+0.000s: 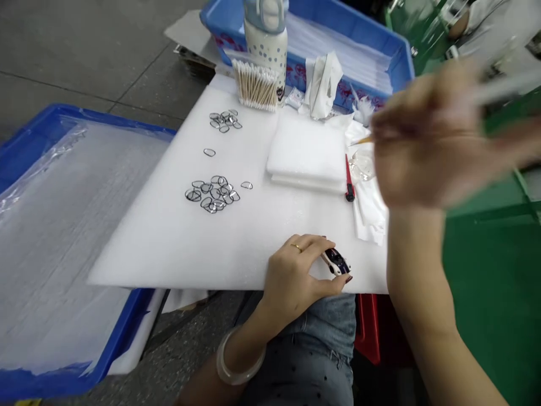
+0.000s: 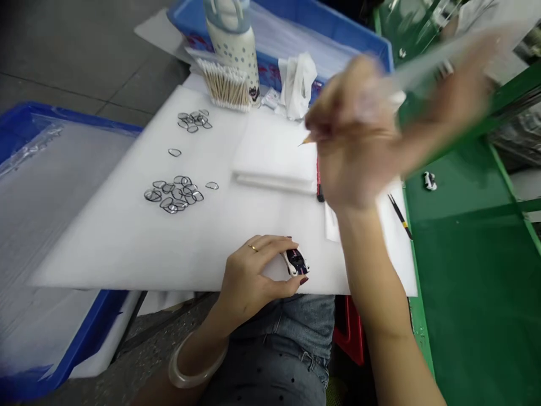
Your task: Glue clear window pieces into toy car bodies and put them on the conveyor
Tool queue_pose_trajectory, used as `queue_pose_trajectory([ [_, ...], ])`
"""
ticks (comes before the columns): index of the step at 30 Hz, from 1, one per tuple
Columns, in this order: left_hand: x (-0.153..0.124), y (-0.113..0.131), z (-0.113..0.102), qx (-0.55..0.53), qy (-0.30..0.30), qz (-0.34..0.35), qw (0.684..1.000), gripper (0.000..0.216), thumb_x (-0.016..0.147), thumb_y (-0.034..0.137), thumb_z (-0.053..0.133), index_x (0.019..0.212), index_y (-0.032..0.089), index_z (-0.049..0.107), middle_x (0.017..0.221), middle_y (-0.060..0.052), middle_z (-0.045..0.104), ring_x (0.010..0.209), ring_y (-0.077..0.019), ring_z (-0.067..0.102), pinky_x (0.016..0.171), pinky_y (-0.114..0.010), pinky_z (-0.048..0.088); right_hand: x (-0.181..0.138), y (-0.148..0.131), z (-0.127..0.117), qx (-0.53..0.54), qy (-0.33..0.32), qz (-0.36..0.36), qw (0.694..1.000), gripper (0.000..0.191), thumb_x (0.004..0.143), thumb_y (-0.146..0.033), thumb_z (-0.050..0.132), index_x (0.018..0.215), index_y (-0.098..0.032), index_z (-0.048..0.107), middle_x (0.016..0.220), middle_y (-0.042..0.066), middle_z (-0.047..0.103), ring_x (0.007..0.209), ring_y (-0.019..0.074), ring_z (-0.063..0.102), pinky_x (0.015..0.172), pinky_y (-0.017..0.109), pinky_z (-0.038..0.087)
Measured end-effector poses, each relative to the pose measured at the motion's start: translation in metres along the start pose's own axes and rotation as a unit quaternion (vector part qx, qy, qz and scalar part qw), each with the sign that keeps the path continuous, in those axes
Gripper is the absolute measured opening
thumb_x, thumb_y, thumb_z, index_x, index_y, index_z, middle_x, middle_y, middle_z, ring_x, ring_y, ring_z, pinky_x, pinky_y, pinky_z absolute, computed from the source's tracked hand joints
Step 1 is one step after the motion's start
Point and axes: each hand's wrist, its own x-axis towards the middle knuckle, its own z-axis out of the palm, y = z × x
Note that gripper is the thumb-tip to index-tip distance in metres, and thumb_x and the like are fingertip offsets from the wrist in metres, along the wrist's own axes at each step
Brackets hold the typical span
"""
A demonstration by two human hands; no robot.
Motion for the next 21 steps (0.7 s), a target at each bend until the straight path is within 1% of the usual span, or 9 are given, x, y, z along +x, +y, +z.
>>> queue_pose_trajectory([
  [1, -0.002, -0.001, -0.001, 0.007, -0.008, 0.010, 1.000, 0.041, 0.061, 0.028, 0.084, 0.099, 0.018, 0.070, 0.098, -0.007, 0.074, 0.089, -0.0275, 0.070, 0.073, -0.042, 0.061, 0.013, 0.008, 0.001, -0.021, 0.036, -0.031, 0.999, 0.050, 0.090, -0.065, 0.038, 0.065, -0.022, 0.047, 0.067, -0.002, 0.047, 0.064, 0.0096, 0.049, 0.070, 0.025, 0.043],
  [2, -0.003, -0.002, -0.002, 0.012, -0.017, 0.021, 1.000, 0.043, 0.060, 0.026, 0.083, 0.100, 0.019, 0.069, 0.101, -0.008, 0.074, 0.090, -0.0279, 0.070, 0.074, -0.043, 0.062, 0.022, 0.014, 0.001, -0.068, -0.008, 0.023, 0.997, 0.049, 0.084, -0.068, 0.044, 0.068, -0.022, 0.051, 0.070, -0.001, 0.053, 0.068, 0.0118, 0.055, 0.072, 0.027, 0.045],
  [4, -0.006, -0.003, -0.005, 0.017, -0.036, 0.042, 0.998, 0.046, 0.058, 0.021, 0.082, 0.102, 0.020, 0.068, 0.106, -0.009, 0.072, 0.092, -0.0284, 0.069, 0.076, -0.044, 0.062, 0.026, 0.016, -0.005, -0.142, -0.012, 0.087, 0.986, 0.045, 0.081, -0.066, 0.051, 0.083, -0.022, 0.057, 0.087, 0.004, 0.064, 0.088, 0.0174, 0.063, 0.084, 0.032, 0.048],
  [6, -0.007, -0.004, -0.008, 0.019, -0.052, 0.053, 0.997, 0.049, 0.058, 0.015, 0.080, 0.105, 0.020, 0.066, 0.111, -0.009, 0.072, 0.094, -0.0285, 0.069, 0.078, -0.044, 0.063, 0.014, 0.007, -0.020, -0.198, 0.057, 0.050, 0.977, 0.040, 0.081, -0.061, 0.052, 0.094, -0.023, 0.057, 0.099, 0.006, 0.066, 0.099, 0.0199, 0.063, 0.089, 0.034, 0.048],
  [8, -0.006, -0.005, -0.008, 0.040, -0.060, 0.062, 0.995, 0.050, 0.061, 0.008, 0.075, 0.108, 0.020, 0.065, 0.118, -0.010, 0.070, 0.101, -0.0291, 0.069, 0.081, -0.044, 0.063, -0.004, -0.005, -0.040, -0.284, 0.120, 0.018, 0.951, 0.035, 0.085, -0.057, 0.047, 0.088, -0.023, 0.057, 0.087, 0.005, 0.064, 0.085, 0.0192, 0.063, 0.080, 0.032, 0.048],
  [11, -0.006, -0.006, -0.005, 0.087, -0.055, 0.088, 0.991, 0.051, 0.068, 0.002, 0.066, 0.116, 0.020, 0.064, 0.127, -0.012, 0.066, 0.113, -0.0310, 0.065, 0.087, -0.046, 0.062, -0.026, -0.006, -0.065, -0.525, 0.102, 0.117, 0.837, 0.034, 0.085, -0.049, 0.048, 0.068, -0.020, 0.055, 0.065, 0.005, 0.058, 0.063, 0.0175, 0.053, 0.063, 0.030, 0.039],
  [13, -0.007, -0.008, -0.002, 0.108, -0.048, 0.112, 0.987, 0.053, 0.072, 0.004, 0.061, 0.122, 0.021, 0.061, 0.130, -0.011, 0.065, 0.118, -0.0308, 0.064, 0.089, -0.046, 0.062, -0.034, 0.007, -0.073, -0.608, 0.098, 0.157, 0.772, 0.029, 0.081, -0.042, 0.055, 0.063, -0.019, 0.055, 0.062, 0.006, 0.057, 0.062, 0.0174, 0.049, 0.060, 0.030, 0.032],
  [17, -0.010, -0.019, -0.001, 0.150, -0.016, 0.159, 0.976, 0.056, 0.079, 0.009, 0.053, 0.133, 0.024, 0.055, 0.133, -0.009, 0.063, 0.120, -0.0273, 0.063, 0.086, -0.039, 0.064, -0.041, 0.036, -0.080, -0.599, 0.089, 0.136, 0.784, 0.014, 0.077, -0.029, 0.057, 0.068, -0.019, 0.060, 0.071, 0.004, 0.061, 0.065, 0.0158, 0.049, 0.061, 0.028, 0.030],
  [21, -0.009, -0.020, 0.005, 0.101, 0.026, 0.155, 0.982, 0.044, 0.082, 0.014, 0.058, 0.125, 0.026, 0.061, 0.125, -0.008, 0.067, 0.117, -0.0250, 0.065, 0.088, -0.034, 0.062, -0.050, 0.036, -0.093, -0.535, 0.083, 0.109, 0.833, 0.025, 0.088, -0.038, 0.044, 0.074, -0.020, 0.054, 0.067, 0.000, 0.054, 0.064, 0.0142, 0.048, 0.058, 0.025, 0.034],
])
